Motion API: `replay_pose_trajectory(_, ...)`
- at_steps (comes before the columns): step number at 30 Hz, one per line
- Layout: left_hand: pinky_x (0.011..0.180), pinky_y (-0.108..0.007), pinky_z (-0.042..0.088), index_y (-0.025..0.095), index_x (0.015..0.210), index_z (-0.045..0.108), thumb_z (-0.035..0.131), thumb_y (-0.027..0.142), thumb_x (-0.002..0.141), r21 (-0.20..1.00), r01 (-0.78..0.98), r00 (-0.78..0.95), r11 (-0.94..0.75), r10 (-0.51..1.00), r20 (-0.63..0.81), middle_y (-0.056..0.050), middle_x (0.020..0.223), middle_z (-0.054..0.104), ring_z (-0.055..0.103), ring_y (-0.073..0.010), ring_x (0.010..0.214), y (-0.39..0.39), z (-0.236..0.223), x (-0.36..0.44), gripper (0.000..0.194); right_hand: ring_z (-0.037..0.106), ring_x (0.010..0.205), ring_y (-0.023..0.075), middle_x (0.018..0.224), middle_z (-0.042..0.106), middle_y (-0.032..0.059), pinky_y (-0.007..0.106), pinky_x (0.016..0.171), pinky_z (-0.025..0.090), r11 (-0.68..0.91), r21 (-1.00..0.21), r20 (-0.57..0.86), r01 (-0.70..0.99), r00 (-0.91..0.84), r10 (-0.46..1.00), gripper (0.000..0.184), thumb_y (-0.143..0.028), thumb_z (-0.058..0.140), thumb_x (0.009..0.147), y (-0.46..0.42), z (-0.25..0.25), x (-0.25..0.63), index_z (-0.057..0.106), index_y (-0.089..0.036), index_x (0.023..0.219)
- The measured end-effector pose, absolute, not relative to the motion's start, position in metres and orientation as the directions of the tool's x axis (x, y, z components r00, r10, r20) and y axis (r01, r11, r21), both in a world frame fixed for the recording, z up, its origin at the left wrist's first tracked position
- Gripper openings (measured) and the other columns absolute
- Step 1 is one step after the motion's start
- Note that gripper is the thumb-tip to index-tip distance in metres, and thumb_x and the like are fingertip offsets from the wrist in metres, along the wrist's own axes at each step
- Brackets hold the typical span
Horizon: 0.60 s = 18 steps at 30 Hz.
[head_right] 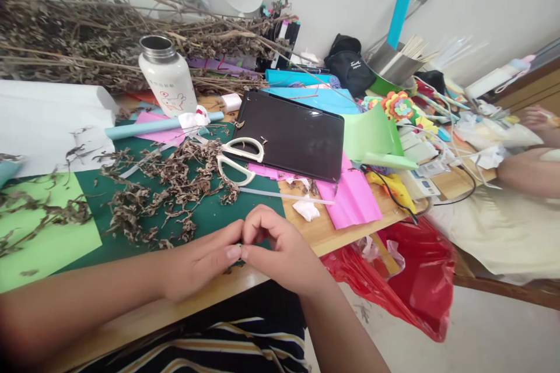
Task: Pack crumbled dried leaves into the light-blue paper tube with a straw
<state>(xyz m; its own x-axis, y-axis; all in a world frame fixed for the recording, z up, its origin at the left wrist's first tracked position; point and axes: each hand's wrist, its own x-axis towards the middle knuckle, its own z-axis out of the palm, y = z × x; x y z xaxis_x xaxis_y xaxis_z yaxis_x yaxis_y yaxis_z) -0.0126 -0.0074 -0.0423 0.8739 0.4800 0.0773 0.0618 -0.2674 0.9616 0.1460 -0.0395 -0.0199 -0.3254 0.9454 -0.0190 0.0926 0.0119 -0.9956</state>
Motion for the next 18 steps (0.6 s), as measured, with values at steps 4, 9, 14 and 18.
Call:
replay_pose_trajectory(4, 0.066, -0.028, 0.038, 0.017, 0.078, 0.034, 0.021, 0.023, 0.083, 0.955, 0.049, 0.853, -0.294, 0.510, 0.113, -0.002, 0.075, 0.040, 0.038, -0.0135, 0.069, -0.007, -0.039, -0.012, 0.016, 0.046, 0.068, 0.0108, 0.075, 0.042, -0.0009, 0.026, 0.061, 0.040, 0.054, -0.986, 0.099, -0.160, -0.293, 0.951, 0.010, -0.018, 0.047, 0.076, -0.045, -0.036, 0.153, 0.046, -0.023, 0.085)
replay_pose_trajectory(9, 0.059, -0.027, 0.037, 0.019, 0.075, 0.029, 0.026, 0.019, 0.078, 0.945, 0.132, 0.869, -0.299, 0.494, 0.035, 0.000, 0.071, 0.037, 0.035, -0.0126, 0.063, -0.008, -0.034, -0.010, 0.004, 0.048, 0.073, 0.0130, 0.076, 0.046, 0.0014, 0.028, 0.062, 0.043, 0.315, -0.944, 0.293, 0.100, -0.185, 0.938, 0.015, -0.012, 0.046, 0.075, -0.055, -0.039, 0.150, 0.051, -0.022, 0.085)
replay_pose_trajectory(14, 0.065, -0.029, 0.038, 0.019, 0.085, 0.025, 0.027, 0.018, 0.079, 0.959, 0.049, 0.856, -0.277, 0.507, 0.103, -0.001, 0.080, 0.034, 0.034, -0.0127, 0.069, -0.009, -0.040, -0.011, 0.007, 0.049, 0.076, 0.0144, 0.080, 0.049, 0.0031, 0.031, 0.066, 0.045, 0.520, -0.769, 0.457, 0.372, -0.248, 0.854, 0.026, -0.005, 0.051, 0.069, -0.060, -0.037, 0.146, 0.051, -0.022, 0.089)
replay_pose_trajectory(18, 0.071, -0.032, 0.037, 0.018, 0.091, 0.027, 0.022, 0.026, 0.085, 0.978, 0.009, 0.865, -0.208, 0.493, 0.097, -0.003, 0.085, 0.034, 0.036, -0.0138, 0.076, -0.008, -0.045, -0.012, 0.011, 0.049, 0.074, 0.0141, 0.082, 0.048, 0.0034, 0.031, 0.064, 0.045, 0.652, -0.575, 0.615, 0.494, -0.264, 0.743, 0.029, 0.000, 0.050, 0.065, -0.060, -0.038, 0.144, 0.051, -0.021, 0.085)
